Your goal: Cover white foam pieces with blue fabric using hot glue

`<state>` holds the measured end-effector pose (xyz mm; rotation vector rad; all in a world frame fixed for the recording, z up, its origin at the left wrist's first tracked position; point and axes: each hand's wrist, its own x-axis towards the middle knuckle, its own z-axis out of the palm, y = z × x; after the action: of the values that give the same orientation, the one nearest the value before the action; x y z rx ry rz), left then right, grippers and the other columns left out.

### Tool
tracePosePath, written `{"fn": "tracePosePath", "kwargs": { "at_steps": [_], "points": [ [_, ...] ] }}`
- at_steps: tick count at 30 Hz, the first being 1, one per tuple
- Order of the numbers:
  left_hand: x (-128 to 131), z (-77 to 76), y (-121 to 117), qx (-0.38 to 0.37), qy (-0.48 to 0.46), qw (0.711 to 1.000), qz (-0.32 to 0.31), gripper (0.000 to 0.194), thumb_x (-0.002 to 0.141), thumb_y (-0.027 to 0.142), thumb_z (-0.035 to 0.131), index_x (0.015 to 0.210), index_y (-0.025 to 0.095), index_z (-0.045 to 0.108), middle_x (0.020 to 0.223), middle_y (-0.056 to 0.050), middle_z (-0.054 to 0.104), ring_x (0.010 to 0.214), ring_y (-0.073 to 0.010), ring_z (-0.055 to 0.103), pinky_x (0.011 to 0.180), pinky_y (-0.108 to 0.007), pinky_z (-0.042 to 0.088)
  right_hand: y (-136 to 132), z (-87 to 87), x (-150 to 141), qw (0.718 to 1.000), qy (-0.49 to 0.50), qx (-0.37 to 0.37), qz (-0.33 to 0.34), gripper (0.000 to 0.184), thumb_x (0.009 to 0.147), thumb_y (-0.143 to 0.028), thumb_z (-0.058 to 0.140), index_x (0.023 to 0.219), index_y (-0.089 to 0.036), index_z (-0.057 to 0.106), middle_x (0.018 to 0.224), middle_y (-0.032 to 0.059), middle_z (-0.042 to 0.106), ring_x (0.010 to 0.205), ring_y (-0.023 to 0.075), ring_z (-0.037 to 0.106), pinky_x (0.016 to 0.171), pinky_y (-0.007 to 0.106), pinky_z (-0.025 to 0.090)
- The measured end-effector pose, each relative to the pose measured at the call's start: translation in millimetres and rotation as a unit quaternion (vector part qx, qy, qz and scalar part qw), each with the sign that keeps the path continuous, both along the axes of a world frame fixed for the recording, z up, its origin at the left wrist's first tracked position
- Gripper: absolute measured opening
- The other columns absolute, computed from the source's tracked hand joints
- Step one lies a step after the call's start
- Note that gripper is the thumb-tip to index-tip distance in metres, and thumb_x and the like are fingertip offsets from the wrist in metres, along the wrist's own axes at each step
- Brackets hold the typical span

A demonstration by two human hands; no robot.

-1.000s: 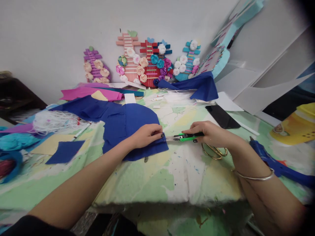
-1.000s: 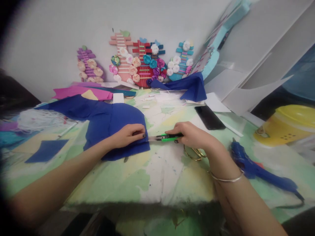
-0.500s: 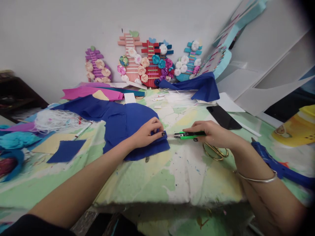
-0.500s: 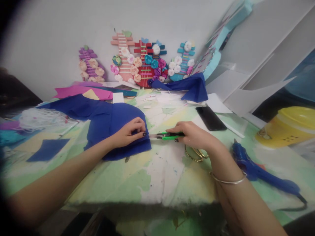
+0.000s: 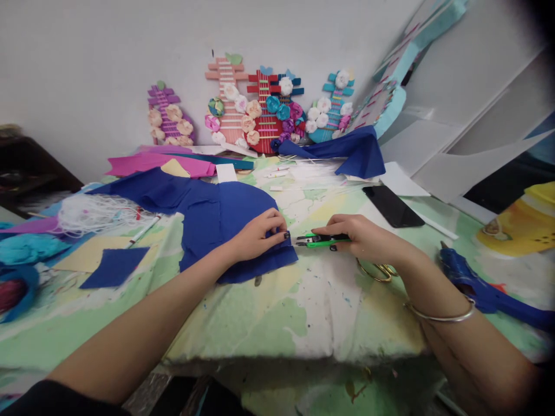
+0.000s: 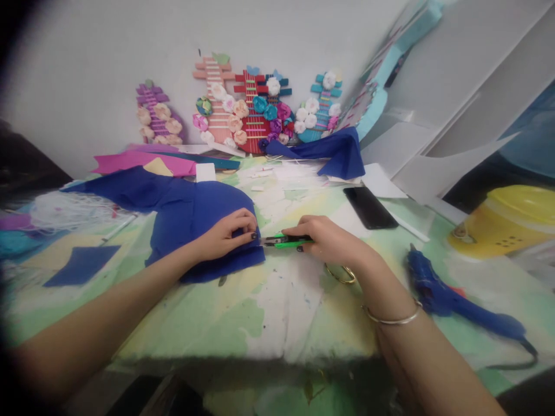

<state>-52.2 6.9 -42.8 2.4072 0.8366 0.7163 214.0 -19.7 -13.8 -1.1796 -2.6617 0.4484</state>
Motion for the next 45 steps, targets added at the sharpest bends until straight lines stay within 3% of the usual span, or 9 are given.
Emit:
{"fn": "tracePosePath", "kwargs": {
  "at_steps": [6, 12, 17, 21, 26, 31, 35, 45],
  "points": [
    [0.7, 3.4, 1.6, -0.001, 0.019, 1.0, 0.004, 0.013, 0.086, 0.025, 0.048, 0.076, 0.017, 0.051, 0.09, -0.003, 0.053, 0.079, -0.0144, 0.051, 0.073, -0.029, 0.042, 3.1, -1.6, 3.0, 1.0, 0.008, 0.005, 0.0, 0.055, 0.071, -0.004, 0.053, 0.12, -0.027, 0.062, 0.092, 0.0064, 0.061, 0.083, 0.0197, 0.057, 0.074, 0.029, 0.043],
    [2.1, 25.6, 15.8, -0.024, 0.14, 0.989, -0.029, 0.011, 0.08, 0.023, 0.057, 0.089, 0.017, 0.056, 0.086, -0.003, 0.058, 0.074, -0.0143, 0.052, 0.067, -0.026, 0.042, 5.0, -5.5, 3.9, 1.0, 0.021, -0.013, 0.004, 0.06, 0.069, -0.001, 0.051, 0.122, -0.028, 0.061, 0.095, 0.006, 0.061, 0.087, 0.0197, 0.057, 0.077, 0.03, 0.043],
    [11.2, 46.1, 38.6, -0.036, 0.194, 0.97, -0.143, 0.02, 0.08, 0.026, 0.06, 0.098, 0.021, 0.064, 0.1, -0.005, 0.066, 0.094, -0.0186, 0.056, 0.083, -0.03, 0.042, 4.5, -4.8, 4.3, 1.0, 0.028, -0.014, 0.003, 0.061, 0.069, 0.0, 0.05, 0.122, -0.027, 0.061, 0.094, 0.0058, 0.06, 0.086, 0.0192, 0.057, 0.076, 0.029, 0.042],
    [21.7, 51.8, 52.3, -0.1, 0.227, 0.947, -0.203, 0.014, 0.076, 0.025, 0.064, 0.089, 0.023, 0.07, 0.091, -0.003, 0.07, 0.092, -0.0194, 0.058, 0.083, -0.03, 0.043, 5.3, -4.6, 5.0, 0.999, 0.031, -0.009, 0.004, 0.06, 0.068, 0.0, 0.049, 0.12, -0.026, 0.062, 0.094, 0.0058, 0.06, 0.085, 0.019, 0.056, 0.074, 0.029, 0.043],
    [29.3, 49.6, 60.6, -0.169, 0.205, 0.936, -0.233, 0.01, 0.066, 0.019, 0.071, 0.076, 0.023, 0.071, 0.08, -0.002, 0.069, 0.08, -0.0183, 0.06, 0.075, -0.029, 0.047, 5.2, -3.9, 3.5, 1.0, 0.027, -0.002, -0.009, 0.059, 0.069, 0.0, 0.049, 0.122, -0.024, 0.061, 0.096, 0.0076, 0.06, 0.089, 0.0204, 0.055, 0.077, 0.031, 0.042],
    [29.1, 42.8, 68.9, -0.216, 0.194, 0.917, -0.274, 0.015, 0.068, 0.017, 0.069, 0.082, 0.018, 0.067, 0.082, -0.002, 0.067, 0.079, -0.0154, 0.061, 0.075, -0.027, 0.047, 5.3, -4.8, 1.3, 0.999, 0.028, 0.006, -0.016, 0.059, 0.071, 0.001, 0.049, 0.123, -0.024, 0.061, 0.097, 0.0079, 0.059, 0.09, 0.0207, 0.055, 0.077, 0.031, 0.043],
    [25.4, 38.0, 74.8, -0.222, 0.203, 0.912, -0.278, 0.009, 0.072, 0.018, 0.068, 0.08, 0.016, 0.064, 0.077, -0.001, 0.065, 0.075, -0.0125, 0.058, 0.072, -0.024, 0.045, 6.0, -6.5, 1.0, 0.999, 0.036, 0.009, -0.02, 0.059, 0.072, 0.0, 0.049, 0.123, -0.025, 0.061, 0.097, 0.0077, 0.059, 0.089, 0.0199, 0.056, 0.078, 0.031, 0.043],
    [18.1, 26.7, 77.8, -0.266, 0.123, 0.918, -0.266, 0.009, 0.072, 0.015, 0.068, 0.078, 0.014, 0.062, 0.075, -0.001, 0.064, 0.072, -0.0114, 0.057, 0.071, -0.024, 0.044, 5.6, -7.0, -0.9, 0.999, 0.043, 0.0, -0.014, 0.056, 0.072, -0.002, 0.05, 0.122, -0.025, 0.061, 0.098, 0.0073, 0.061, 0.09, 0.0204, 0.058, 0.077, 0.03, 0.044]
  ]
}}
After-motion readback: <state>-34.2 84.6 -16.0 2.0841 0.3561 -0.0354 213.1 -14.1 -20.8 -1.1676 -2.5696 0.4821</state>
